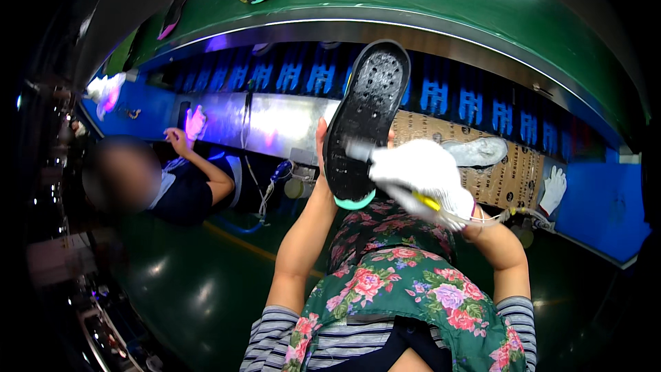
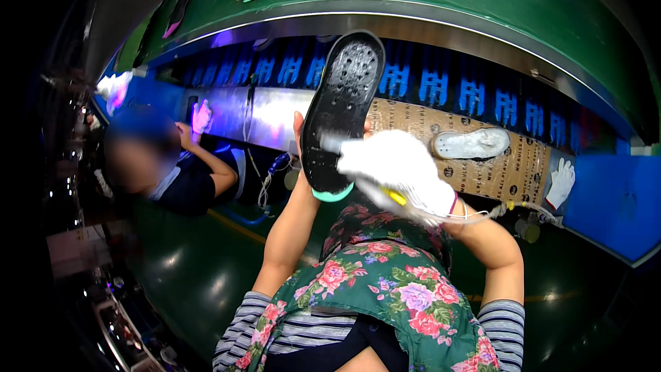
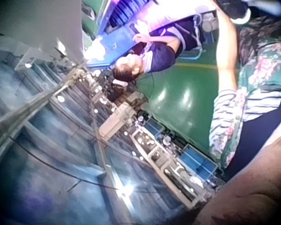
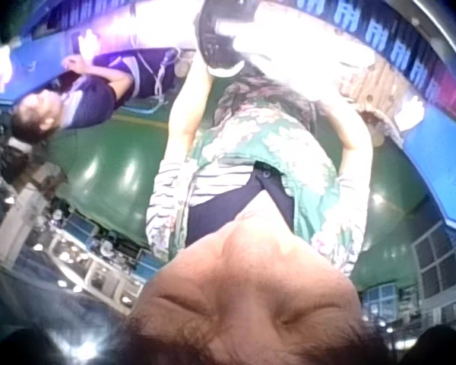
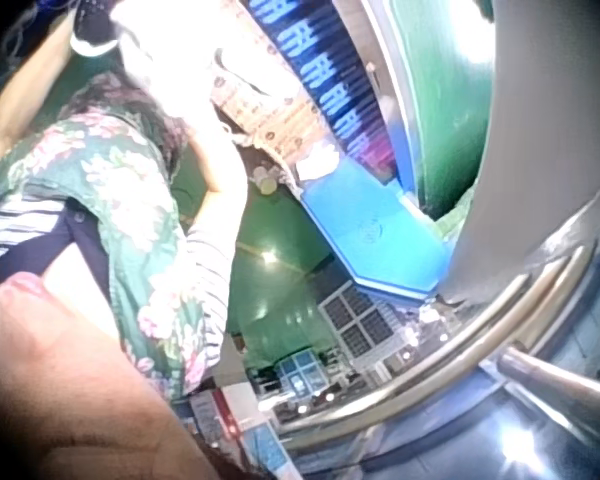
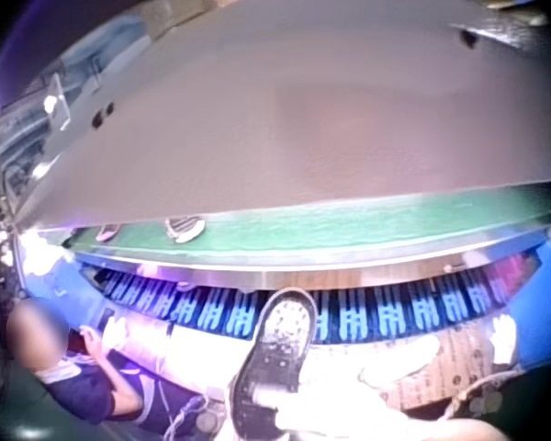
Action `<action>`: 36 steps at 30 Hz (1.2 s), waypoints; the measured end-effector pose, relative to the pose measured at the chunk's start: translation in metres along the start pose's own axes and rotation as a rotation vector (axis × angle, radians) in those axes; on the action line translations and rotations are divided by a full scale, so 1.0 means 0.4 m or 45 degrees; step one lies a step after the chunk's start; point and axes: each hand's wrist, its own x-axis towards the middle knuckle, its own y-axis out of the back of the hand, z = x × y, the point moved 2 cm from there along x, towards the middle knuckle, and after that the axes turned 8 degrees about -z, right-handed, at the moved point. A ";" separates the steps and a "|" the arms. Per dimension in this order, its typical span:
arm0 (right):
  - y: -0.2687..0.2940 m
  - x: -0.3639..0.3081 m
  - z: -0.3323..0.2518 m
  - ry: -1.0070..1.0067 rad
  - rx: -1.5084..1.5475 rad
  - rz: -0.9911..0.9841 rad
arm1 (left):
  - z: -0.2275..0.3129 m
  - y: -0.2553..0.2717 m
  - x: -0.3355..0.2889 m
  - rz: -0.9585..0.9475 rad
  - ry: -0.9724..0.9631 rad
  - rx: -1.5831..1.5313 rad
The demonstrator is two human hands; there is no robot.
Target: The person applies glue to the soles of shoes using a brush. They pick up shoes from a conveyor belt, apply glue to the bottom, and place them back on the belt.
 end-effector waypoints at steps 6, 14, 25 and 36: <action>-0.023 -0.015 -0.035 -0.105 0.217 -0.080 | 0.057 -0.028 0.055 -0.109 0.048 -0.038; -0.019 -0.011 -0.027 -0.495 0.588 0.022 | 0.068 -0.022 0.113 -0.180 0.144 -0.073; 0.028 -0.206 0.035 -0.906 1.475 0.980 | 0.203 -0.172 0.177 -0.465 0.113 0.278; -0.113 -0.183 0.062 -1.153 1.522 0.936 | 0.297 -0.088 0.473 0.075 -0.409 -0.003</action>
